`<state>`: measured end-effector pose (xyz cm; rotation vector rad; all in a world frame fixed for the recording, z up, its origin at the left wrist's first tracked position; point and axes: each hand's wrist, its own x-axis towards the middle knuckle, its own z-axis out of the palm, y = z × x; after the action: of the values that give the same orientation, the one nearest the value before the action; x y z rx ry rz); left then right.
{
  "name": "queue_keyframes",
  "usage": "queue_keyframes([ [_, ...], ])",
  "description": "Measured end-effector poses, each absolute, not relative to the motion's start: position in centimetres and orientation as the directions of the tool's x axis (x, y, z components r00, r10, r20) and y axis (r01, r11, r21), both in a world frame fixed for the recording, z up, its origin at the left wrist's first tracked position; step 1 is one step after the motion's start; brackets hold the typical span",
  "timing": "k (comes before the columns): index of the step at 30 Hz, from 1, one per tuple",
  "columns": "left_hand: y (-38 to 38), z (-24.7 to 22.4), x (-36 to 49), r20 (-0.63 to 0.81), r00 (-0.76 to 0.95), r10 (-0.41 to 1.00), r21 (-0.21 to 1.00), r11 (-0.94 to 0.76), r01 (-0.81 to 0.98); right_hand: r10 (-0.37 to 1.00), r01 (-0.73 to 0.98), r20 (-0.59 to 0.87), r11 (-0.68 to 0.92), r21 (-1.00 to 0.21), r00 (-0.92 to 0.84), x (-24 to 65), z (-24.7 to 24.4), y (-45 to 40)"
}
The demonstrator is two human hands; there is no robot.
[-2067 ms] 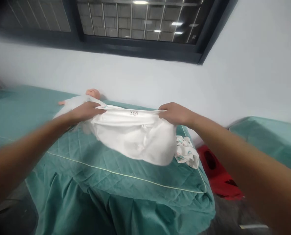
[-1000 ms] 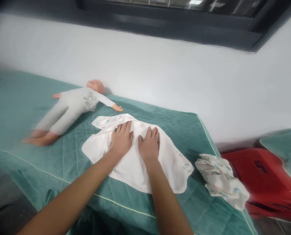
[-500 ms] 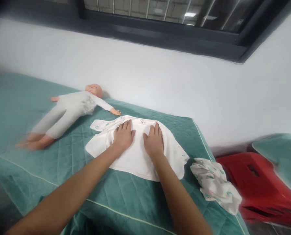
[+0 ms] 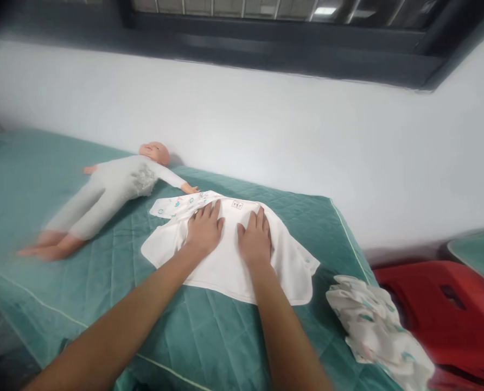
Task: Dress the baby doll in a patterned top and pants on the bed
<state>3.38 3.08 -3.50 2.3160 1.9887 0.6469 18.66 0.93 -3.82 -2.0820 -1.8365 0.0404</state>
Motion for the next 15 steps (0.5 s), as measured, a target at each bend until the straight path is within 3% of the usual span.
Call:
queue_keyframes([
  [11, 4.1, -4.4, 3.1, 0.227, 0.148, 0.963, 0.248, -0.204, 0.947, 0.970, 0.960, 0.200, -0.080, -0.267, 0.137, 18.7, -3.8, 0.8],
  [15, 4.2, -4.5, 3.2, 0.156, 0.159, 0.975, 0.253, -0.196, 0.947, 0.982, 0.966, 0.121, -0.113, -0.234, 0.144, 18.5, -3.8, 1.0],
])
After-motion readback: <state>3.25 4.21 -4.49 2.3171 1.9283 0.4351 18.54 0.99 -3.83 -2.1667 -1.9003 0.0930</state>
